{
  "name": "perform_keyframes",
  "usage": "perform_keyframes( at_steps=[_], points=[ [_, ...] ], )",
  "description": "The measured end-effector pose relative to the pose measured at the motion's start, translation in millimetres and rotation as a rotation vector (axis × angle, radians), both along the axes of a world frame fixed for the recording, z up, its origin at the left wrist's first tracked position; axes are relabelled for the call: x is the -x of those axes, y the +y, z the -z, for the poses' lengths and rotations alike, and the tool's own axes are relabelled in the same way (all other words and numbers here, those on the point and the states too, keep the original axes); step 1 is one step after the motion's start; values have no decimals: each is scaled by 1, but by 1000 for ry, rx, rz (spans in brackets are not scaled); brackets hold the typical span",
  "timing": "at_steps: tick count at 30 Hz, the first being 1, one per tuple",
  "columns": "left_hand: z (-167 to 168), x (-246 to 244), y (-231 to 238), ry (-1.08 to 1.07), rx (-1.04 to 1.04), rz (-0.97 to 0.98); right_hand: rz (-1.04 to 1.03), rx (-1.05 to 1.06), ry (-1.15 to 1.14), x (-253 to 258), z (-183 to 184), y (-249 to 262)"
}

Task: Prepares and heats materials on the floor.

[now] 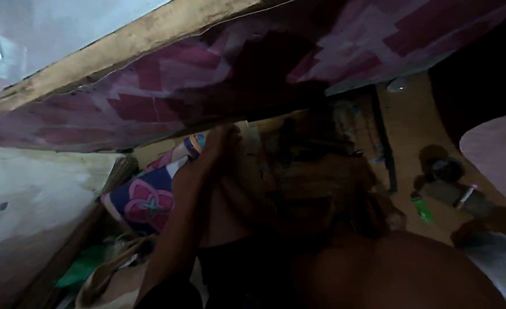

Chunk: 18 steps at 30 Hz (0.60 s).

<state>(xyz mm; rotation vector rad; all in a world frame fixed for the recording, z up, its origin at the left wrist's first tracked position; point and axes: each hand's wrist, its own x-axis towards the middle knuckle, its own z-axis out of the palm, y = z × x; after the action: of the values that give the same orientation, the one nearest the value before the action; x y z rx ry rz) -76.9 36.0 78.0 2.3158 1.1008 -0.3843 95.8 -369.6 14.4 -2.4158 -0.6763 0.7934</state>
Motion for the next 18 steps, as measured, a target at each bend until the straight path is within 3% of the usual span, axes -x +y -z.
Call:
perform_keyframes(
  at_steps=[4,9,13,18],
  points=[
    [53,19,-29,278,-100,323,79,-54,-93,-17,15,-34],
    [52,-32,-55,564,-8,407,420,10,-232,-54,10,-100],
    [62,-32,-61,485,-107,485,486,75,-277,-64,13,-127],
    [76,-16,-49,430,-143,536,384,220,-150,-69,27,-113]
  ],
)
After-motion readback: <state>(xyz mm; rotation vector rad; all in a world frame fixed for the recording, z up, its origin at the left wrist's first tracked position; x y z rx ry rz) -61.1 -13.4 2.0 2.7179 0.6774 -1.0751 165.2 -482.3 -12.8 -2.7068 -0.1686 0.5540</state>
